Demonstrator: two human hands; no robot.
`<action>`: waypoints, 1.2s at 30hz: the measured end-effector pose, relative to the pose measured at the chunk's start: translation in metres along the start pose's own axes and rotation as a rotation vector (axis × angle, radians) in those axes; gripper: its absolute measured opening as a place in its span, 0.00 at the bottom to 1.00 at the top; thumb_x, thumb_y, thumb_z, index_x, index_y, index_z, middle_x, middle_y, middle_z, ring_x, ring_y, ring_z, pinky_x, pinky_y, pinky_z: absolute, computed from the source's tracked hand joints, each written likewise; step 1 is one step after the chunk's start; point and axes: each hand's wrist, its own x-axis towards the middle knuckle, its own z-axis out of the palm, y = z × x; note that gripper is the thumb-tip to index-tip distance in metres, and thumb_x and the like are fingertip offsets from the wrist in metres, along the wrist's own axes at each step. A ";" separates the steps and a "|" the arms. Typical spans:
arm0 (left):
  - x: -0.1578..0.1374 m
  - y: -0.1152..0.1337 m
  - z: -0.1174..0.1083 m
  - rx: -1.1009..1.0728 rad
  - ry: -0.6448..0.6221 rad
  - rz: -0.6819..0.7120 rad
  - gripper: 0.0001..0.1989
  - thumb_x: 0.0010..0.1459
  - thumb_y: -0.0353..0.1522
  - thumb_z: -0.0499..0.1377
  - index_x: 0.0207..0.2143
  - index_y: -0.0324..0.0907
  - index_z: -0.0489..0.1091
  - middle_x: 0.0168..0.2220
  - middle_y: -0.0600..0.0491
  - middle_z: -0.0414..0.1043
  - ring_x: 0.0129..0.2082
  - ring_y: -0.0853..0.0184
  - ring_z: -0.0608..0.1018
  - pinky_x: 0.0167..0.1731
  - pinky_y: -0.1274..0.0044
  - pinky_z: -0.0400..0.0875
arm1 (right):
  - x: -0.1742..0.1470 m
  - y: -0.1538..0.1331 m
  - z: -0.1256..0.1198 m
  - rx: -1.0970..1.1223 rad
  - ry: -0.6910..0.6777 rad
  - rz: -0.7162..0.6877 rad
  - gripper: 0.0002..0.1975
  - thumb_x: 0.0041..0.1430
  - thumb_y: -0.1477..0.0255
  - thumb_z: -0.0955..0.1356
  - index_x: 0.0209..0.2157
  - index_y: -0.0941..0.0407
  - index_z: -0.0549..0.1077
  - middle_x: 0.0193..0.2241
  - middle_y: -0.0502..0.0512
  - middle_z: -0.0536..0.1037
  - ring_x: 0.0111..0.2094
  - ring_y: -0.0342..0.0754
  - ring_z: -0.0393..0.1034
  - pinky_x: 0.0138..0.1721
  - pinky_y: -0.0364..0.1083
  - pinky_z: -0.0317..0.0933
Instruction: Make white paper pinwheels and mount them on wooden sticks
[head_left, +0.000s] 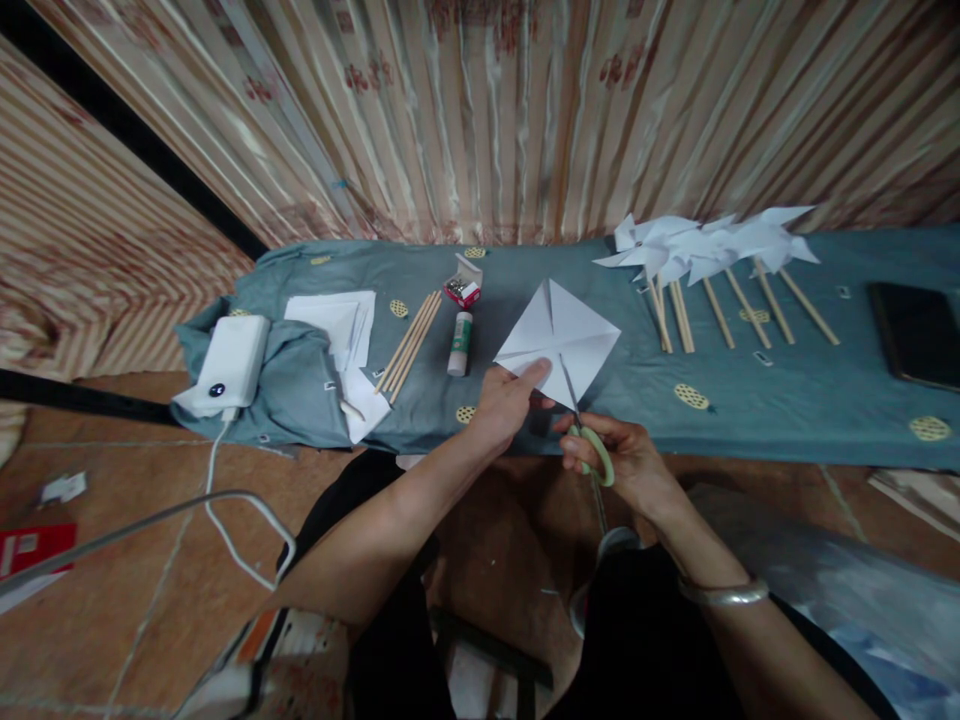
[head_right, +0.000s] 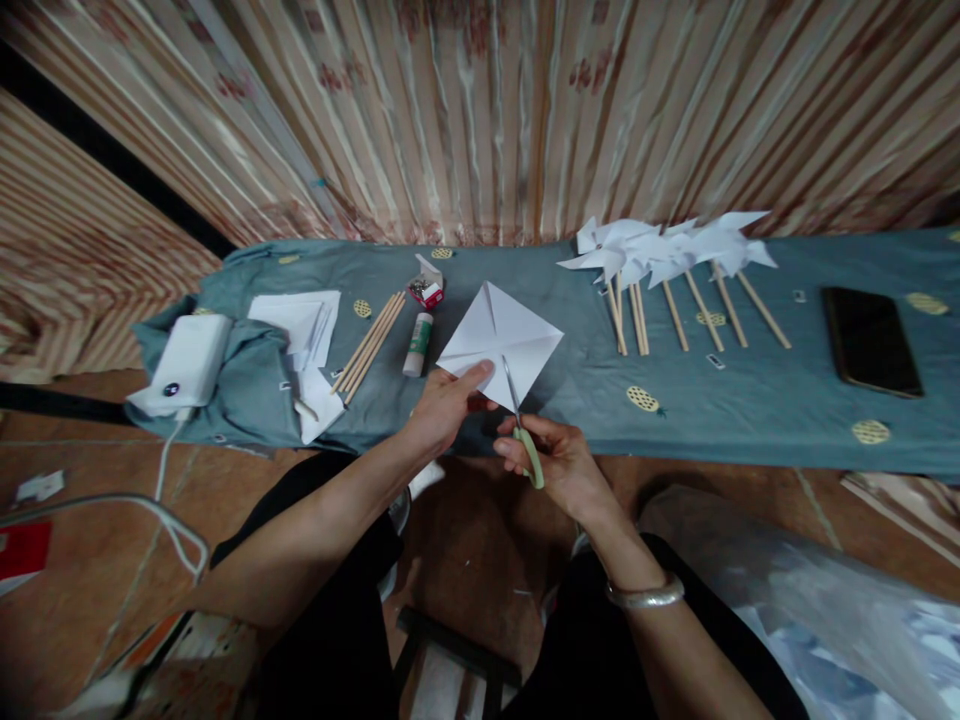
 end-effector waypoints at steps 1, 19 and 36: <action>0.000 0.001 0.000 -0.001 -0.007 -0.001 0.08 0.48 0.35 0.66 0.24 0.39 0.74 0.26 0.51 0.76 0.22 0.70 0.73 0.22 0.77 0.69 | 0.000 0.000 0.000 -0.002 0.001 -0.002 0.20 0.31 0.59 0.79 0.26 0.56 0.76 0.15 0.46 0.72 0.17 0.38 0.64 0.19 0.39 0.59; -0.002 0.003 -0.001 0.015 -0.012 0.006 0.10 0.46 0.37 0.66 0.25 0.38 0.73 0.24 0.53 0.73 0.22 0.72 0.72 0.22 0.80 0.69 | 0.003 0.006 0.004 -0.038 -0.009 -0.019 0.23 0.31 0.55 0.78 0.27 0.56 0.75 0.16 0.45 0.72 0.18 0.39 0.65 0.20 0.39 0.59; 0.014 0.021 -0.022 -0.035 -0.006 0.063 0.09 0.48 0.34 0.64 0.31 0.38 0.74 0.31 0.48 0.78 0.29 0.65 0.77 0.30 0.74 0.71 | -0.008 -0.001 -0.037 -0.225 -0.198 0.039 0.24 0.42 0.51 0.74 0.32 0.56 0.75 0.23 0.50 0.75 0.25 0.42 0.69 0.27 0.41 0.63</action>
